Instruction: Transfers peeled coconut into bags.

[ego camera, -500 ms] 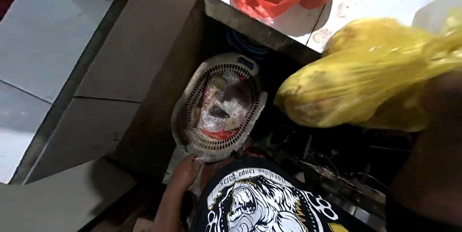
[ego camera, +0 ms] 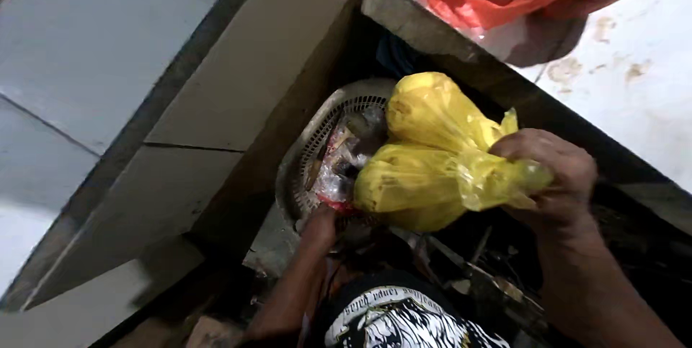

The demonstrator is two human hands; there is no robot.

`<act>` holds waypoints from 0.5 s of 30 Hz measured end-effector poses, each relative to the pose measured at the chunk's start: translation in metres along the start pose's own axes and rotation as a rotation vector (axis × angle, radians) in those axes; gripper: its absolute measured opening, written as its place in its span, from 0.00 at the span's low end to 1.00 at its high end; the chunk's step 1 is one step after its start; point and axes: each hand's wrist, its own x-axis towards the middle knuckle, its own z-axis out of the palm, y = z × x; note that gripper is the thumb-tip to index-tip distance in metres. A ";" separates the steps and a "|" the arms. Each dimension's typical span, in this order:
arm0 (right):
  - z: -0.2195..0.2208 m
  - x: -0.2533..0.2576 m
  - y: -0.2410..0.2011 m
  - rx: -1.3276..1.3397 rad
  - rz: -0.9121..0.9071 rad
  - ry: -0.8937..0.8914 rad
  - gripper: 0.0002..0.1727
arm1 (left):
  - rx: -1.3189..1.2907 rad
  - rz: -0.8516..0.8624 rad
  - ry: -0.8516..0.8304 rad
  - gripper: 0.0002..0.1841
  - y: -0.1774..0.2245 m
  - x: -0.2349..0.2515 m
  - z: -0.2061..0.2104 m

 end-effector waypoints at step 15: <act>0.045 -0.009 0.027 -0.042 -0.057 0.004 0.18 | 0.264 -0.136 -0.288 0.21 0.028 0.102 0.004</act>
